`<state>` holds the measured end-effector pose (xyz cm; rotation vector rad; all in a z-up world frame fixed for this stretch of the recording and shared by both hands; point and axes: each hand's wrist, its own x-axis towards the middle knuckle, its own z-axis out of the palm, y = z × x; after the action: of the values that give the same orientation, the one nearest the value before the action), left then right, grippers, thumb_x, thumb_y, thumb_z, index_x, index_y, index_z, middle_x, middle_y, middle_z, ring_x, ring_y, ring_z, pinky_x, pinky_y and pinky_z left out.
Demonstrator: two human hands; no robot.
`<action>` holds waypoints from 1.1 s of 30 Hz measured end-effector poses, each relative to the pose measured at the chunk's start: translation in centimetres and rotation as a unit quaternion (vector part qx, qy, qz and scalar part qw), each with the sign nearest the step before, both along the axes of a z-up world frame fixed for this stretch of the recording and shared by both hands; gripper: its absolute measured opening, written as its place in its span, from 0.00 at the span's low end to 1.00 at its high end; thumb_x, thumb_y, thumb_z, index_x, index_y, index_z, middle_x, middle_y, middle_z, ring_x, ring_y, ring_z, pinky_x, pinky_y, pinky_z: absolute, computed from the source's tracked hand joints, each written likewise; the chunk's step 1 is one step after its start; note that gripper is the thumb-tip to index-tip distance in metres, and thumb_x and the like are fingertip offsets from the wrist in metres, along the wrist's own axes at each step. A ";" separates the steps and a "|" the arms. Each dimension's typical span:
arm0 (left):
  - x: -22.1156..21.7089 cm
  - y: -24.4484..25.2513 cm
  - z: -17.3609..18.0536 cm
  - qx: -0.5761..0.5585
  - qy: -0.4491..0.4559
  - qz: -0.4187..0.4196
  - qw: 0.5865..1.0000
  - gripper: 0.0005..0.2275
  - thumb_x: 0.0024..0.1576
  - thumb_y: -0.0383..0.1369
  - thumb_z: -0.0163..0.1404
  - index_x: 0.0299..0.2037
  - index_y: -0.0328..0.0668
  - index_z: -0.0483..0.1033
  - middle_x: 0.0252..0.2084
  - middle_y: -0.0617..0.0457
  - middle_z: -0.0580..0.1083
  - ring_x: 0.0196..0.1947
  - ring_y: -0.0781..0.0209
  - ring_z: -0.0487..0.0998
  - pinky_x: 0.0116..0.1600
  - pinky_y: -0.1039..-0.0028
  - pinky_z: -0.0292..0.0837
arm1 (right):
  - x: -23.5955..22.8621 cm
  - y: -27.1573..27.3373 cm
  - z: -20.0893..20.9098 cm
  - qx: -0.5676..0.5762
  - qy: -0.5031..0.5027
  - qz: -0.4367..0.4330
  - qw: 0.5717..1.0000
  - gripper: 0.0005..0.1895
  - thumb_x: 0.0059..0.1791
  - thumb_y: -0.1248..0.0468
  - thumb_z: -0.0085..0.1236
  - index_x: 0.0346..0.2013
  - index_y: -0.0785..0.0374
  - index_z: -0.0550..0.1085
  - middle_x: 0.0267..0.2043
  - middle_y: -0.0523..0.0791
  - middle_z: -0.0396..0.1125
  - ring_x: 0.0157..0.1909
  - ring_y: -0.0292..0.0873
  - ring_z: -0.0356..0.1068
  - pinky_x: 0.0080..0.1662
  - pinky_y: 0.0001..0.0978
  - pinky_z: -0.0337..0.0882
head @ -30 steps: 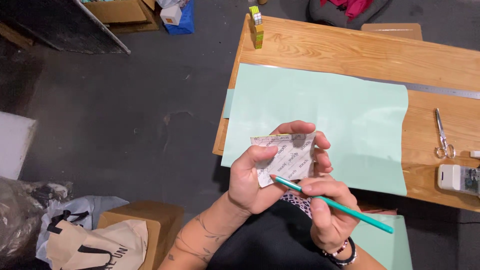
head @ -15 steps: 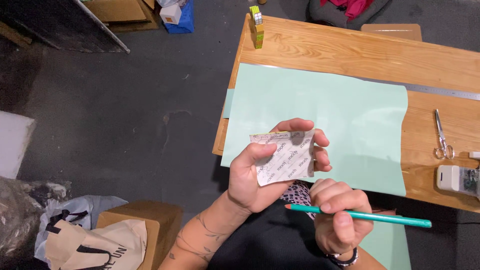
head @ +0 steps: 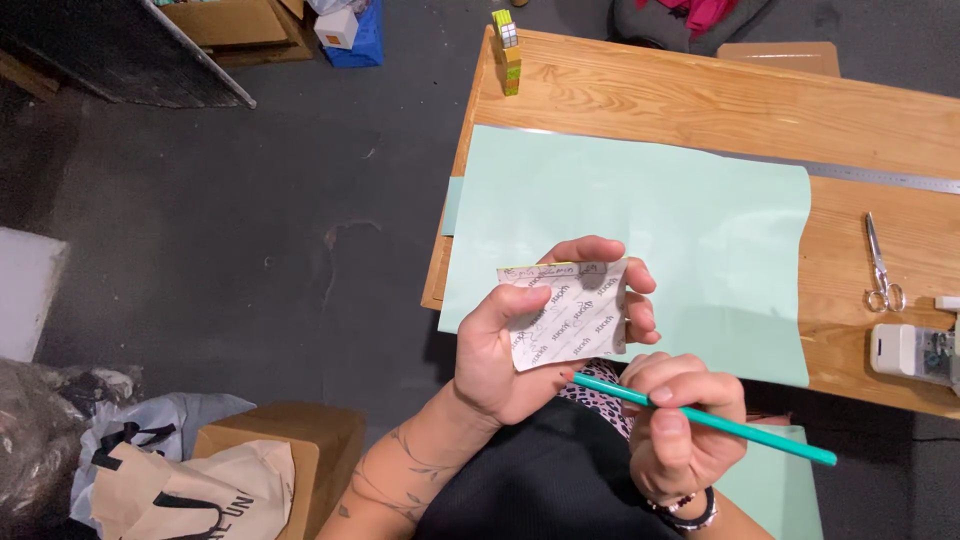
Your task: Organizing and arranging light green fabric pieces on a wooden table and marking a small piece with a pencil
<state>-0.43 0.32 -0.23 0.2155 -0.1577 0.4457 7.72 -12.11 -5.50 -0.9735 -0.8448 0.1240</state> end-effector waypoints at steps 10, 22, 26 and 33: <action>0.3 -0.6 -0.3 -0.017 -0.012 -0.016 1.000 0.20 0.64 0.35 0.48 0.64 0.33 0.68 0.59 0.35 0.70 0.55 0.45 0.75 0.66 0.58 0.69 | -0.1 -0.7 0.2 -0.057 -0.015 -0.011 0.998 0.08 0.51 0.59 0.47 0.34 0.60 0.64 0.23 0.46 0.61 0.27 0.39 0.61 0.47 0.33 0.64; 0.7 -0.8 -0.2 -0.026 -0.006 -0.032 0.999 0.20 0.64 0.34 0.47 0.64 0.30 0.67 0.59 0.34 0.69 0.55 0.45 0.76 0.66 0.58 0.70 | -0.1 -0.9 1.5 -0.120 -0.038 -0.016 0.992 0.08 0.53 0.58 0.47 0.35 0.60 0.66 0.26 0.46 0.64 0.26 0.37 0.61 0.54 0.36 0.65; 0.7 -0.9 -0.1 -0.012 0.015 -0.030 0.999 0.20 0.63 0.35 0.48 0.63 0.32 0.68 0.58 0.35 0.70 0.54 0.46 0.75 0.63 0.58 0.70 | -0.2 -1.1 1.3 -0.124 -0.028 -0.018 0.992 0.07 0.52 0.60 0.47 0.35 0.59 0.66 0.25 0.46 0.64 0.25 0.37 0.63 0.57 0.37 0.64; 0.7 -1.4 -0.3 -0.016 0.013 -0.041 0.999 0.19 0.63 0.35 0.49 0.62 0.34 0.69 0.58 0.36 0.69 0.53 0.47 0.74 0.66 0.58 0.67 | -0.2 -1.8 -0.3 0.036 0.077 0.056 0.995 0.06 0.51 0.62 0.50 0.33 0.60 0.64 0.22 0.45 0.60 0.20 0.39 0.57 0.29 0.32 0.60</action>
<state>0.29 -1.12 -0.52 0.1823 -0.1333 0.3644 7.56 -13.94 -5.76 -0.8389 -0.7566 0.2593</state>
